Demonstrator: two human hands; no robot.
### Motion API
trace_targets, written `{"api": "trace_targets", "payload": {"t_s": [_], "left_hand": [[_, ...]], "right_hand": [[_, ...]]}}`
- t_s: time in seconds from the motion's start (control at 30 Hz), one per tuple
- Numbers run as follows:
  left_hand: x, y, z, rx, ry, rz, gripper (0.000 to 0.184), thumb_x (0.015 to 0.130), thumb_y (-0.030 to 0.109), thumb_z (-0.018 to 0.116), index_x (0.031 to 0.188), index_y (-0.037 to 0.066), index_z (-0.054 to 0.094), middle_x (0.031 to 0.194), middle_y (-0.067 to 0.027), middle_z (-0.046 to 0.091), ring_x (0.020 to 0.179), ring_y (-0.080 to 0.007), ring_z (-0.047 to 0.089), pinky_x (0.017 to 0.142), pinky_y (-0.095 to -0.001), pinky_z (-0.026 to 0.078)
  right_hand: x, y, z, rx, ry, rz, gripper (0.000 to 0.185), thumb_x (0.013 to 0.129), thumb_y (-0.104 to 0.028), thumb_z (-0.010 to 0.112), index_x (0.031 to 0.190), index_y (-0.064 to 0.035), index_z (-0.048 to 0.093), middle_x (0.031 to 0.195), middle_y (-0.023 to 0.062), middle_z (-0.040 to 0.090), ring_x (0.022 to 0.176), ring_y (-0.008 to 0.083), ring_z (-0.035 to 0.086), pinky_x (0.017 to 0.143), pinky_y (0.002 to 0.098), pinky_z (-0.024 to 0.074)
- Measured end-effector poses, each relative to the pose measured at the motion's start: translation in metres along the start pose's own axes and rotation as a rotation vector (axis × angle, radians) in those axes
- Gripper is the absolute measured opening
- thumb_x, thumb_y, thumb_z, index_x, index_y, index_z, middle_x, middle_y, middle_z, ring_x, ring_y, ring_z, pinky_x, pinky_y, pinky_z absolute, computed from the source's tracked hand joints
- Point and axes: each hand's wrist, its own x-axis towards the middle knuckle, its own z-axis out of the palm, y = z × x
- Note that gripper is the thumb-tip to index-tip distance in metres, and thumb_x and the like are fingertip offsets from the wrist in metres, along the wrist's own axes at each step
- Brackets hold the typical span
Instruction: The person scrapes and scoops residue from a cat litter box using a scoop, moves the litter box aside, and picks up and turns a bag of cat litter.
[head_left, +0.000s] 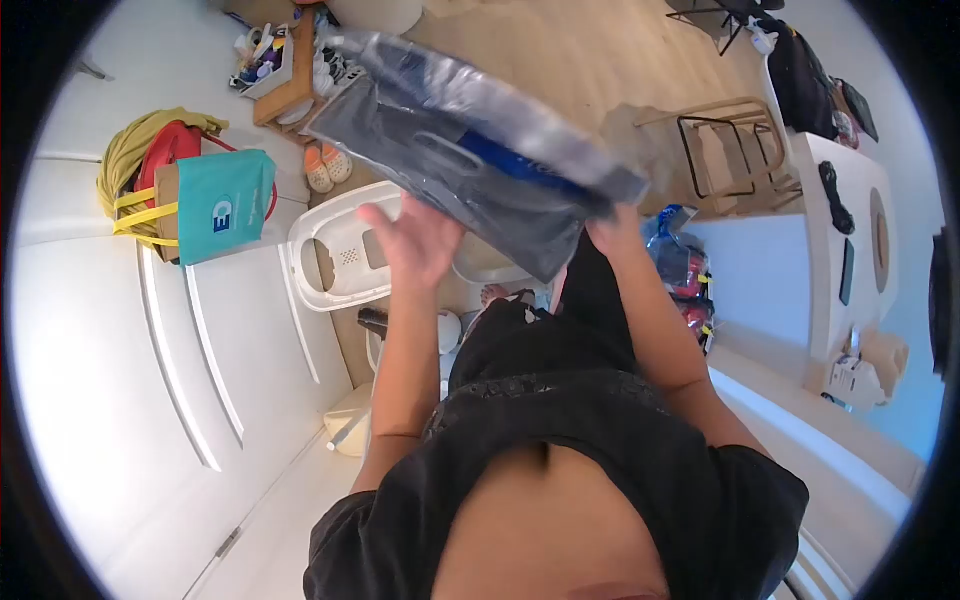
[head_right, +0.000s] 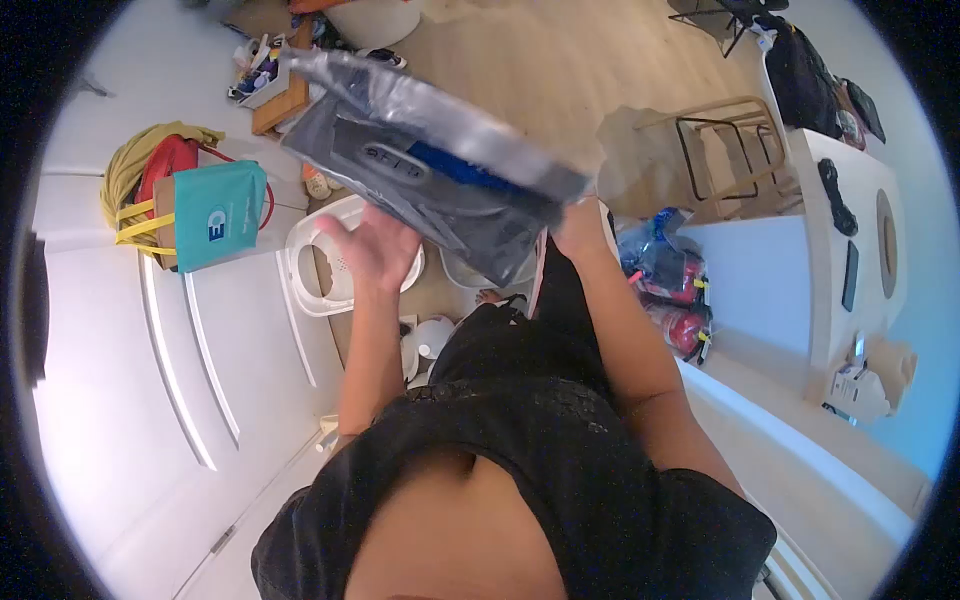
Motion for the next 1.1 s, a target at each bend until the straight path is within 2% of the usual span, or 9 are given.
{"api": "trace_targets", "payload": {"t_s": [0.03,0.13,0.33,0.4,0.57,0.63,0.73,0.97,1.1], "left_hand": [[-0.008,-0.007,0.01,0.209,0.088,-0.026,0.086,0.069,0.068,0.053,0.128,0.007,0.038,0.125,-0.0096,0.047,0.114,-0.0255,0.044,0.098,-0.0385,0.034],[0.007,-0.002,0.016,0.539,0.17,-0.077,0.089,0.067,0.07,0.052,0.126,0.005,0.04,0.126,-0.0102,0.045,0.114,-0.0261,0.043,0.098,-0.0403,0.035],[0.003,0.007,0.012,0.581,0.231,-0.148,0.065,0.077,0.05,0.06,0.117,0.0,0.045,0.108,-0.0124,0.056,0.096,-0.024,0.056,0.085,-0.0369,0.047],[-0.004,0.004,0.004,0.679,0.321,-0.14,0.042,0.078,0.023,0.064,0.108,-0.003,0.05,0.097,-0.012,0.06,0.085,-0.0237,0.061,0.078,-0.0351,0.05],[-0.029,0.002,0.007,0.767,0.321,-0.216,0.036,0.073,0.005,0.063,0.105,-0.005,0.051,0.093,-0.0144,0.06,0.08,-0.0234,0.062,0.074,-0.0338,0.052],[-0.038,-0.019,0.022,0.903,0.244,-0.24,0.035,0.073,0.003,0.064,0.104,-0.005,0.051,0.093,-0.0137,0.06,0.08,-0.022,0.062,0.075,-0.0331,0.051],[-0.048,-0.075,0.024,0.956,0.1,-0.365,0.037,0.072,0.003,0.065,0.106,-0.003,0.052,0.094,-0.0112,0.061,0.081,-0.0202,0.062,0.075,-0.0323,0.05],[-0.076,-0.157,0.041,1.097,-0.026,-0.584,0.031,0.078,0.01,0.063,0.105,0.0,0.054,0.095,-0.0065,0.061,0.082,-0.0152,0.059,0.075,-0.0284,0.045],[-0.084,-0.175,0.043,1.173,-0.092,-0.789,0.037,0.077,0.011,0.063,0.111,0.001,0.053,0.099,-0.0062,0.062,0.094,-0.018,0.056,0.086,-0.0311,0.039]], "right_hand": [[-0.006,-0.012,0.009,-0.033,-0.017,0.05,0.023,0.074,0.006,0.057,0.092,-0.0073,0.062,0.112,0.0112,0.056,0.101,0.0198,0.054,0.089,0.0332,0.0432],[-0.03,-0.037,0.025,-0.643,-0.218,-0.322,0.03,0.068,0.009,0.055,0.09,-0.0077,0.064,0.118,0.0105,0.053,0.105,0.0228,0.053,0.092,0.0323,0.0406],[-0.078,-0.044,0.026,-1.309,-0.56,-0.56,0.05,0.065,0.003,0.051,0.112,-0.0142,0.056,0.128,0.0056,0.046,0.113,0.0264,0.047,0.09,0.0332,0.0423],[-0.088,-0.043,0.026,-1.302,-0.633,-0.522,0.051,0.067,-0.001,0.053,0.116,-0.016,0.053,0.129,0.0068,0.044,0.113,0.0271,0.047,0.09,0.034,0.0419],[-0.119,-0.042,0.006,-1.112,-0.683,-0.361,0.061,0.073,-0.019,0.065,0.129,-0.0177,0.04,0.132,0.0111,0.04,0.109,0.0253,0.049,0.092,0.0371,0.0392],[-0.123,-0.031,-0.005,-0.163,-0.176,0.21,0.076,0.071,-0.031,0.072,0.133,-0.0131,0.033,0.129,0.0125,0.042,0.107,0.0214,0.049,0.093,0.0388,0.0368],[-0.112,-0.067,-0.02,-0.041,-0.037,0.525,0.07,0.07,-0.026,0.074,0.127,-0.005,0.039,0.121,0.0103,0.049,0.107,0.0183,0.049,0.093,0.0368,0.0363],[-0.173,-0.073,-0.103,-0.001,0.09,0.347,0.051,0.069,-0.013,0.073,0.113,-0.0001,0.05,0.099,0.0101,0.061,0.085,0.0185,0.059,0.079,0.034,0.0466],[-0.217,-0.1,-0.128,-0.052,0.121,0.451,0.058,0.072,-0.013,0.072,0.121,-0.0002,0.044,0.11,0.0112,0.057,0.098,0.0188,0.055,0.089,0.0335,0.0417]]}}
